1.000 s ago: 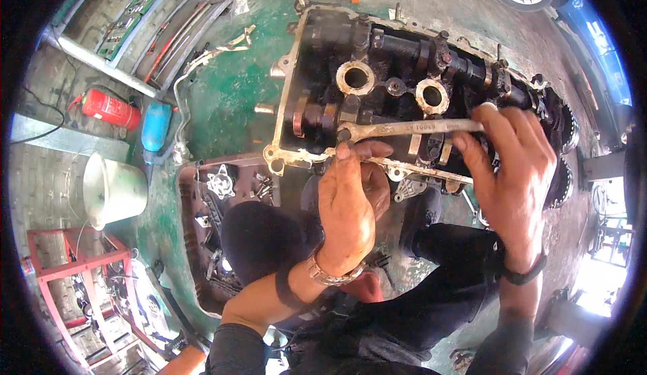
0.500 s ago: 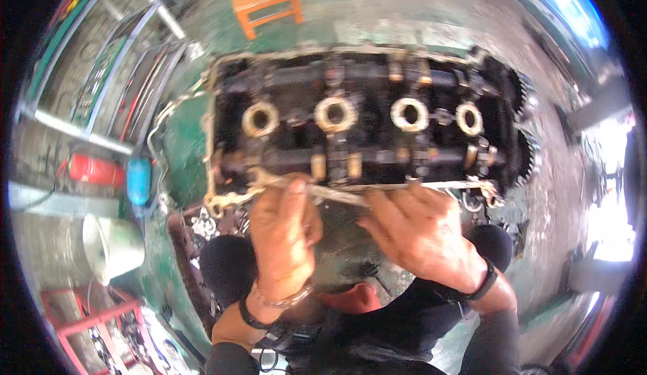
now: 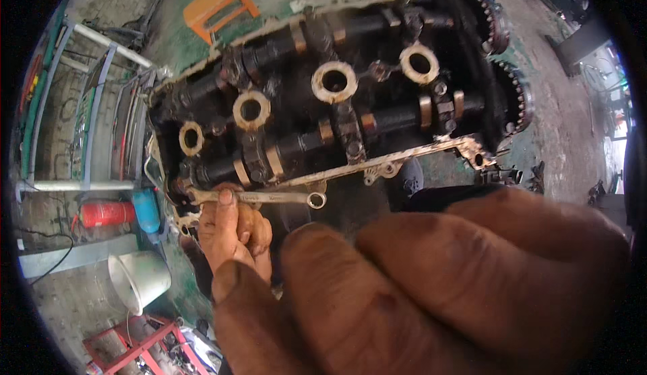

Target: The person uses a wrench to loosen and tighten bolts on an engine cylinder head. They repeatedly adjust the tool and reposition their hands to access different bolts on the cylinder head.

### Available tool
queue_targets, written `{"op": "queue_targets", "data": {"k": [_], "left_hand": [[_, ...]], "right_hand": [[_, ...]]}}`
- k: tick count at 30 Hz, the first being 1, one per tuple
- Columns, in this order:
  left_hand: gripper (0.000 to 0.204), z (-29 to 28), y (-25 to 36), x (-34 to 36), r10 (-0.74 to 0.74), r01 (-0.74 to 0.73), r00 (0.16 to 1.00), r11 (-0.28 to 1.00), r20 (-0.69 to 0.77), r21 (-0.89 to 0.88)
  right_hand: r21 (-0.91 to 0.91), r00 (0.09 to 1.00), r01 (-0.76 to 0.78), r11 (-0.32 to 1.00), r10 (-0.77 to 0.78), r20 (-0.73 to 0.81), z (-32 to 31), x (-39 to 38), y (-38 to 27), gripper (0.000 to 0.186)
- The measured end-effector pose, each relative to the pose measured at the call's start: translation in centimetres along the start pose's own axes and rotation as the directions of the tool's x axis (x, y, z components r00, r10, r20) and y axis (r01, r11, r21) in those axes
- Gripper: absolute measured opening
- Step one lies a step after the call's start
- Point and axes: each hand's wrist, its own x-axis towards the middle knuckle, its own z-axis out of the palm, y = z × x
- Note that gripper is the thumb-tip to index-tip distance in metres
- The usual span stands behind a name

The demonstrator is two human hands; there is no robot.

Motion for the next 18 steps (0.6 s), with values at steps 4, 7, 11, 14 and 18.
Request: {"op": "queue_targets", "data": {"k": [4, 7, 11, 14, 18], "left_hand": [[0.030, -0.8, -0.6, 0.2, 0.223, -0.259, 0.965, 0.733, 0.137, 0.629], [0.022, -0.4, -1.3, -0.9, 0.381, -0.508, 0.780, -0.079, 0.496, 0.858], [0.020, 0.1, -1.8, -2.7, 0.308, -0.273, 0.945, 0.542, 0.115, 0.795], [0.020, -0.1, -1.8, -3.4, 0.208, -0.116, 0.974, 0.794, -0.088, 0.597], [0.020, -0.3, -1.9, -3.7, 0.158, -0.047, 0.968, 0.878, -0.196, 0.476]], "right_hand": [[0.023, 0.997, 0.067, 0.998, -0.067, 0.034, 1.3, -0.2, -0.5, 0.035], [0.043, 0.994, 0.094, 0.995, -0.097, 0.053, 1.5, -0.2, -0.7, 0.034], [0.036, 0.990, 0.125, 0.991, -0.127, 0.061, 2.0, 0.0, -0.5, 0.033], [0.034, 0.989, 0.134, 0.990, -0.136, 0.056, 2.4, 0.1, -0.2, 0.032], [0.017, 0.986, 0.157, 0.988, -0.157, 0.053, 3.0, 0.2, -0.1, 0.031]]}}
